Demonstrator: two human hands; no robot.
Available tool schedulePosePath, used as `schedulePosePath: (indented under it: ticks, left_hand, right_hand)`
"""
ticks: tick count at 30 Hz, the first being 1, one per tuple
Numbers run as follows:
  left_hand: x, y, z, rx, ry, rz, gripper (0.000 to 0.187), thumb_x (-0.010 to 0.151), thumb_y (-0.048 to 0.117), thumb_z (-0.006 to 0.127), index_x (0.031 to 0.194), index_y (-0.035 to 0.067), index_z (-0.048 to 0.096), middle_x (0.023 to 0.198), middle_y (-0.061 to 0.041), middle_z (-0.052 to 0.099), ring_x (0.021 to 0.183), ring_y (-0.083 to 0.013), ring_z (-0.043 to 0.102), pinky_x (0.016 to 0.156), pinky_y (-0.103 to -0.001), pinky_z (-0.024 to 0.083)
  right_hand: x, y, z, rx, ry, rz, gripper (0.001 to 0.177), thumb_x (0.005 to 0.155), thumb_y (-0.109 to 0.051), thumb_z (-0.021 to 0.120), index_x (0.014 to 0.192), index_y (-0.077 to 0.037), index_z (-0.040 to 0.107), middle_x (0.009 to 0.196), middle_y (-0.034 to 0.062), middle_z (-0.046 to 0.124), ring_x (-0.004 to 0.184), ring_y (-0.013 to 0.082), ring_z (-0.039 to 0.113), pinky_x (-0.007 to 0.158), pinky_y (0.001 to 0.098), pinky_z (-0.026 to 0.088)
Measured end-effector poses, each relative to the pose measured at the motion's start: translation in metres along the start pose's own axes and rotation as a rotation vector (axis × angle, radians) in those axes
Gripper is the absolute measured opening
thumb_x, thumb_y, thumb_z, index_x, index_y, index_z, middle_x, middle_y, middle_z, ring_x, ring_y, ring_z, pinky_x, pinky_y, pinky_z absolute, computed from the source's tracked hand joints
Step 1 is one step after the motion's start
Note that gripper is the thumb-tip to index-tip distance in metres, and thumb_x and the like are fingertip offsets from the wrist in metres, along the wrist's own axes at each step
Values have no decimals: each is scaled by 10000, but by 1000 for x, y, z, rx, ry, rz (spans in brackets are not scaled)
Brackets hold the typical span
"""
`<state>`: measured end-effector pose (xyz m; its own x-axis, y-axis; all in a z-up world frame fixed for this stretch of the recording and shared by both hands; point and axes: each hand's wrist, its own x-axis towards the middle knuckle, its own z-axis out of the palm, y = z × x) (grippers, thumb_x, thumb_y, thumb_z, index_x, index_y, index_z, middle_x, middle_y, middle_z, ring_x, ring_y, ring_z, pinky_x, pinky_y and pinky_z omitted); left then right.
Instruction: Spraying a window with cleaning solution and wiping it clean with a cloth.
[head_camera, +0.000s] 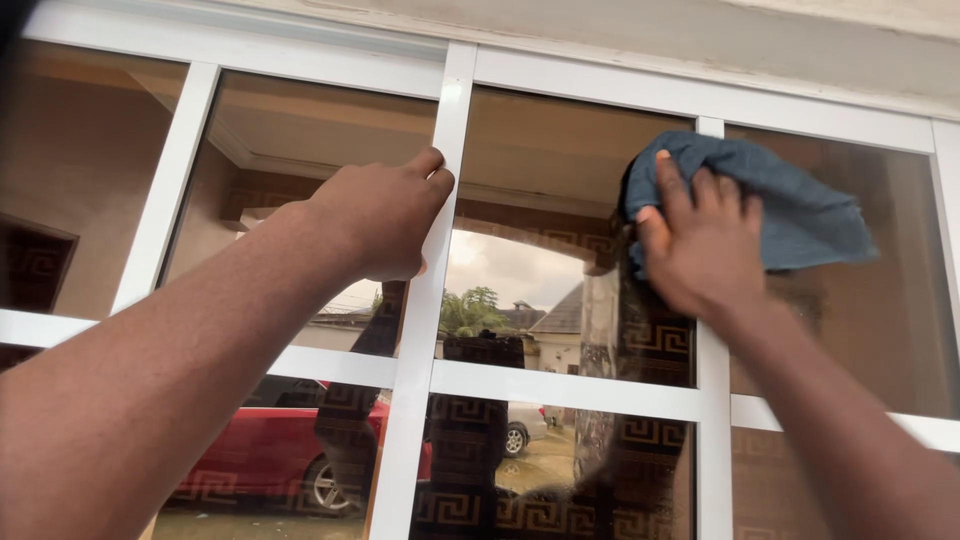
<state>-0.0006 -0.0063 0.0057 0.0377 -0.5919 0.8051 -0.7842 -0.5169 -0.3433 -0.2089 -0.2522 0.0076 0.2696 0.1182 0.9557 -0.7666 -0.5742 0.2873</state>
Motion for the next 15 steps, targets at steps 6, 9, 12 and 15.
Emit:
schedulePosePath:
  ticks: [6, 9, 12, 15]
  left_hand:
    - [5, 13, -11, 113, -65, -10, 731, 801, 36, 791, 1459, 40, 473, 1466, -116, 456, 1114, -312, 691, 911, -430, 616]
    - [11, 18, -12, 144, -78, -13, 733, 798, 52, 802, 1454, 58, 477, 1472, -110, 434, 1120, -314, 677, 922, -439, 604]
    - [12, 13, -5, 144, -53, -10, 697, 811, 27, 776, 1447, 55, 493, 1494, -119, 437, 1115, -317, 682, 923, -443, 606]
    - [13, 9, -1, 125, -8, 2, 673, 811, 7, 760, 1436, 63, 514, 1511, -118, 443, 1121, -321, 678, 925, -452, 602]
  right_hand:
    - [-30, -74, -17, 78, -51, -289, 669, 991, -322, 498, 1623, -160, 350, 1436, 222, 494, 1361, 379, 438, 1120, 593, 297]
    - [-12, -71, -33, -2, -189, -388, 642, 931, -290, 550, 1559, -225, 429, 1396, 125, 552, 1336, 307, 464, 1127, 591, 297]
    - [3, -34, -28, -12, -87, -305, 552, 942, -316, 593, 1486, -243, 529, 1360, 92, 595, 1329, 289, 477, 1151, 575, 302]
    - [8, -1, -12, 27, 77, -102, 486, 987, -355, 598, 1450, -211, 563, 1365, 152, 568, 1359, 333, 461, 1163, 546, 321]
